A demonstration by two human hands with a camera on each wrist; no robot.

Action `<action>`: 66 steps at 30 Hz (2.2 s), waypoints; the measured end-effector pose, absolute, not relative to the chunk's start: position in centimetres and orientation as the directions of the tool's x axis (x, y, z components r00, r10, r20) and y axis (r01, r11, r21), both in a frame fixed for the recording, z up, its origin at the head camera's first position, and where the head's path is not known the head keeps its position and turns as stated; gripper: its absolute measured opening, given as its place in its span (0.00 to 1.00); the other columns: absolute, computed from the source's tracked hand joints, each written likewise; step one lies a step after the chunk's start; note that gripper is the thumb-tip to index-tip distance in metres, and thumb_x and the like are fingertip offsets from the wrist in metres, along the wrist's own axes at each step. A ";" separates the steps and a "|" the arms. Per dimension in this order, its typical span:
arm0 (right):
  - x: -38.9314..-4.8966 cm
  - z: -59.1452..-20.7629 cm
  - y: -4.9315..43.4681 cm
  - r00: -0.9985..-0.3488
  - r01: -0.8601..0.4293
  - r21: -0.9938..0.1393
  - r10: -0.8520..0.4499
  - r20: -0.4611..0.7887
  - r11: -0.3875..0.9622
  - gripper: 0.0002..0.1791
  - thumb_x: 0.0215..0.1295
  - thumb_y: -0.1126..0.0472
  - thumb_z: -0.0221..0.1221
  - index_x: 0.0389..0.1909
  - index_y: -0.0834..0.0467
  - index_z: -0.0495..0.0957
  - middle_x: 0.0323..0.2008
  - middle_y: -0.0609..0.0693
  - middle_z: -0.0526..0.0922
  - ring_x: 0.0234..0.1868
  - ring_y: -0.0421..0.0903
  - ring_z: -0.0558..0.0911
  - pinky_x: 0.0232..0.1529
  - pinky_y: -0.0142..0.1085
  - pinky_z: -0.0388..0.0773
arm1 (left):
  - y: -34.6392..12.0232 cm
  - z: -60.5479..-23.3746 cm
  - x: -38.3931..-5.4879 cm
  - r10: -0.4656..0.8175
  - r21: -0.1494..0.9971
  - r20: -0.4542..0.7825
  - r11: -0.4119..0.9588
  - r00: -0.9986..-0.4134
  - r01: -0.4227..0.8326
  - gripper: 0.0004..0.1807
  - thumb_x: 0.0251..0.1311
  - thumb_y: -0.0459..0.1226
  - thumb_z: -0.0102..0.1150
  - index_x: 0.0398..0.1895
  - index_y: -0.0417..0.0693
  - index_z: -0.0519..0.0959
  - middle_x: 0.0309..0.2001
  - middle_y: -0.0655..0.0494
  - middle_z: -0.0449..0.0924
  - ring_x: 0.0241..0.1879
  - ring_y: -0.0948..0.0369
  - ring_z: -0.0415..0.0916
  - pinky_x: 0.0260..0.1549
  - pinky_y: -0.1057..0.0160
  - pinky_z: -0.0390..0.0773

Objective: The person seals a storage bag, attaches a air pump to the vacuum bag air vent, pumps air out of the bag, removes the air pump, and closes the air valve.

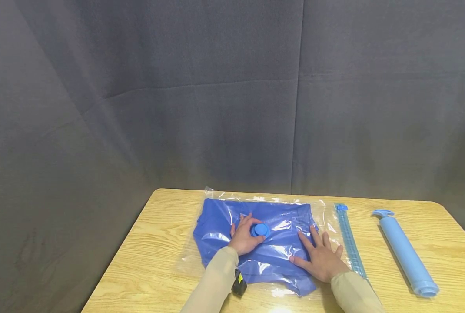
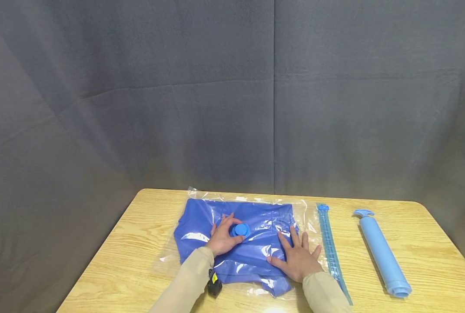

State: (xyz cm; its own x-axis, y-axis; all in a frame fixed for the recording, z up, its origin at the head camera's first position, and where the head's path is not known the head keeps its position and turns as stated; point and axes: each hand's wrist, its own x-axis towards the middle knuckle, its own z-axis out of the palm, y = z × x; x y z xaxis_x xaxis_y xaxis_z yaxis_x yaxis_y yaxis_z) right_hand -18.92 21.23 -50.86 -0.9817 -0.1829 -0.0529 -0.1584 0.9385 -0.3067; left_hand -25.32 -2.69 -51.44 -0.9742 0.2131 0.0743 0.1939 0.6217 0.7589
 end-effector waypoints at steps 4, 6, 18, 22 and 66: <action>-18.9 -51.0 21.3 -0.982 -0.161 -0.308 -0.184 -0.046 0.938 0.50 0.58 0.25 0.49 0.72 0.53 0.59 0.74 0.69 0.49 0.69 0.80 0.49 0.53 0.83 0.44 | -2.7 -51.7 -25.5 0.201 0.764 0.072 0.618 -0.977 0.183 0.19 0.47 0.39 0.68 0.45 0.50 0.76 0.72 0.41 0.60 0.74 0.39 0.45 0.69 0.34 0.36; -18.9 -51.0 21.3 -0.982 -0.161 -0.310 -0.184 -0.047 0.937 0.50 0.58 0.25 0.49 0.73 0.53 0.59 0.74 0.69 0.48 0.69 0.80 0.49 0.53 0.83 0.44 | -2.7 -51.8 -25.6 0.192 0.766 0.063 0.620 -0.979 0.171 0.19 0.47 0.39 0.69 0.43 0.49 0.75 0.72 0.41 0.59 0.75 0.40 0.45 0.70 0.35 0.36; -18.8 -50.9 21.2 -0.982 -0.152 -0.322 -0.179 -0.054 0.934 0.50 0.57 0.24 0.49 0.73 0.54 0.59 0.74 0.69 0.48 0.69 0.79 0.48 0.54 0.83 0.42 | -2.7 -51.6 -25.5 0.172 0.770 0.059 0.619 -0.983 0.154 0.19 0.46 0.39 0.70 0.39 0.45 0.73 0.71 0.40 0.60 0.74 0.39 0.46 0.70 0.35 0.37; -18.8 -50.9 21.2 -0.982 -0.152 -0.325 -0.179 -0.055 0.933 0.50 0.58 0.25 0.50 0.72 0.54 0.59 0.74 0.69 0.48 0.69 0.79 0.48 0.54 0.83 0.42 | -2.6 -51.7 -25.5 0.171 0.765 0.060 0.625 -0.983 0.155 0.20 0.46 0.39 0.71 0.40 0.45 0.73 0.71 0.40 0.61 0.74 0.39 0.46 0.70 0.35 0.38; -18.8 -50.7 21.1 -0.981 -0.154 -0.316 -0.183 -0.065 0.936 0.50 0.58 0.25 0.49 0.73 0.54 0.58 0.74 0.69 0.47 0.69 0.80 0.48 0.54 0.83 0.42 | -2.7 -51.6 -25.5 0.164 0.769 0.058 0.622 -0.985 0.149 0.19 0.45 0.39 0.70 0.38 0.46 0.73 0.71 0.40 0.61 0.74 0.39 0.47 0.70 0.36 0.38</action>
